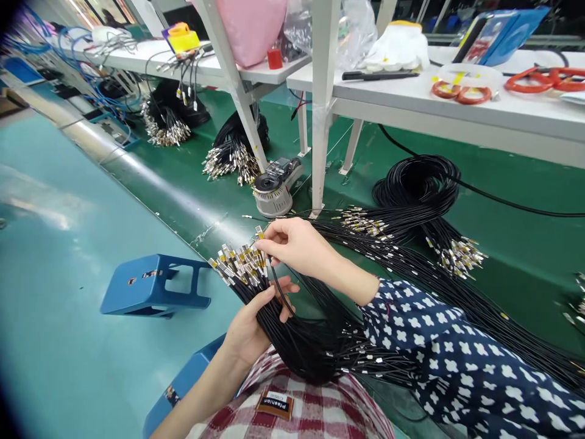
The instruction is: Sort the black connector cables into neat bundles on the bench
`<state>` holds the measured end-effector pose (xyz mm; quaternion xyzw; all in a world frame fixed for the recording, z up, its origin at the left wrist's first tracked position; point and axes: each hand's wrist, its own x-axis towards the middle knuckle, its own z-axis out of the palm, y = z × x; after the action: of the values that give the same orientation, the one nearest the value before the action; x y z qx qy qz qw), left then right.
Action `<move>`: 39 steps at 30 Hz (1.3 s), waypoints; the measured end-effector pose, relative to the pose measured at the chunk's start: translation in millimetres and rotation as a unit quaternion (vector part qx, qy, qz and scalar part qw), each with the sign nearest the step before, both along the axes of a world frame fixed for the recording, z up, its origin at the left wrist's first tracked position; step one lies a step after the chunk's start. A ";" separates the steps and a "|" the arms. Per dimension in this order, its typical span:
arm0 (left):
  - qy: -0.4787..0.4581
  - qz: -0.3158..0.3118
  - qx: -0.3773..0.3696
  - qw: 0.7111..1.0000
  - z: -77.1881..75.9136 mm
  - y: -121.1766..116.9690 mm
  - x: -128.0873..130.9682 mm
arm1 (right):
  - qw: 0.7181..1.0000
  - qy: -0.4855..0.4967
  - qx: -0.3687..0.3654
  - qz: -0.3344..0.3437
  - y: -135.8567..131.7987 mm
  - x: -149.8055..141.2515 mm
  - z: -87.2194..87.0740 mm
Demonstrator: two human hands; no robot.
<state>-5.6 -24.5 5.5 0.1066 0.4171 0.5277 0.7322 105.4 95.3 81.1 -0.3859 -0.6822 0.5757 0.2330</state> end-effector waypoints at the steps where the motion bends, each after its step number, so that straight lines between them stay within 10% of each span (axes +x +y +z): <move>1: -0.004 0.010 -0.018 1.000 -1.0 0.4 -1.3 | 1.000 -0.014 0.002 0.004 0.5 -1.8 -4.6; 9: -0.060 0.057 -0.123 0.989 -14.4 1.3 -19.2 | 0.995 -0.009 -0.038 0.088 22.9 -28.6 -49.6; 15: -0.112 0.093 -0.075 0.987 -23.2 2.1 -23.2 | 0.943 -0.322 0.043 0.071 45.7 -31.8 -138.1; 20: -0.117 0.099 -0.086 0.984 -26.8 7.3 -24.1 | 0.921 -0.385 0.037 0.039 28.1 -15.6 -193.5; 29: -0.066 0.095 -0.071 0.991 -19.3 10.1 -15.7 | 0.986 -0.112 -0.116 0.038 -10.7 50.6 -133.3; 33: -0.024 0.069 -0.054 0.996 -10.0 13.4 -7.2 | 0.968 0.044 -0.245 0.006 -46.0 68.7 -101.8; 39: 0.044 -0.014 -0.022 0.999 -0.1 9.8 -1.1 | 0.964 0.112 -0.237 -0.044 -59.3 50.6 -65.7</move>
<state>-6.7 -14.7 5.4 0.1197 0.4589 0.5030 0.7226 156.0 36.1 15.4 -0.3921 -0.4784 0.7497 0.2351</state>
